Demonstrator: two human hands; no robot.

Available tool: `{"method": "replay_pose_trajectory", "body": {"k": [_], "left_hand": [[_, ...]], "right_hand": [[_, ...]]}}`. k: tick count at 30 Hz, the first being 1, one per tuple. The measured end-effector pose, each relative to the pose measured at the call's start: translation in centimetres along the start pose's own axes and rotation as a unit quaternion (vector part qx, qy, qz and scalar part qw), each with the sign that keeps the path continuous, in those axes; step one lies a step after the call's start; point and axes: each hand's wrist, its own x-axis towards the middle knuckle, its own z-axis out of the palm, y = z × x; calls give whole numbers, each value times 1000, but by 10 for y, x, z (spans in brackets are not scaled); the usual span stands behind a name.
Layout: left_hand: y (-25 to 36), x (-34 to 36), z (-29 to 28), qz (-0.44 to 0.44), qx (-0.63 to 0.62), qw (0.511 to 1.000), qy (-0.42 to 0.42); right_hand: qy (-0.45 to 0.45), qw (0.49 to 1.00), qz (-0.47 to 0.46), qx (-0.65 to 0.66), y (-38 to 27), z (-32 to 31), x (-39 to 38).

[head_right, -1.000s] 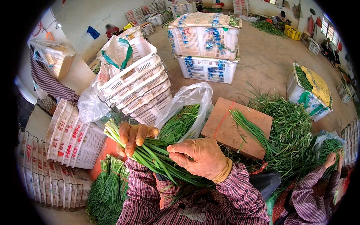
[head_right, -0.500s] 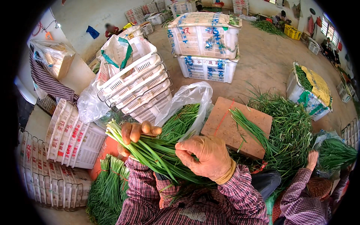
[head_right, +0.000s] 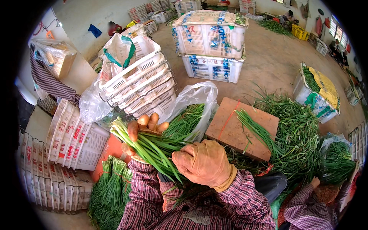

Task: The person sorts green onions by hand, removing individual stalks from a pile, inspecting them, and placing the cleaned stalks into a plastic bag.

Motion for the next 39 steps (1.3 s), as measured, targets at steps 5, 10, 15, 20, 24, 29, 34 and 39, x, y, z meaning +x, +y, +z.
{"method": "replay_pose_trajectory", "body": {"k": [5,10,15,20,24,29,34,39], "left_hand": [[1,-4,0,5,8,999,33],[7,-5,-4,8,6,1000,21],[7,-4,-6,30,1,1000,1],[8,-8,-9,34,-5,999,-4],[7,-4,0,40,-32,999,7],[10,-4,-6,43,-48,997,-45],[8,-1,-7,33,-51,995,-84],[11,-8,-9,40,-60,994,-80]], "right_hand": [[-1,1000,14,9,0,-2,-7],[9,999,31,43,2,-5,-19],[-307,894,187,267,9,-28,-51],[-162,907,191,339,-8,-38,-34],[-75,973,181,125,-3,-18,-29],[-59,939,265,210,-9,-5,-26],[-7,931,241,275,-6,18,-26],[-4,961,188,204,-5,13,-18]]}}
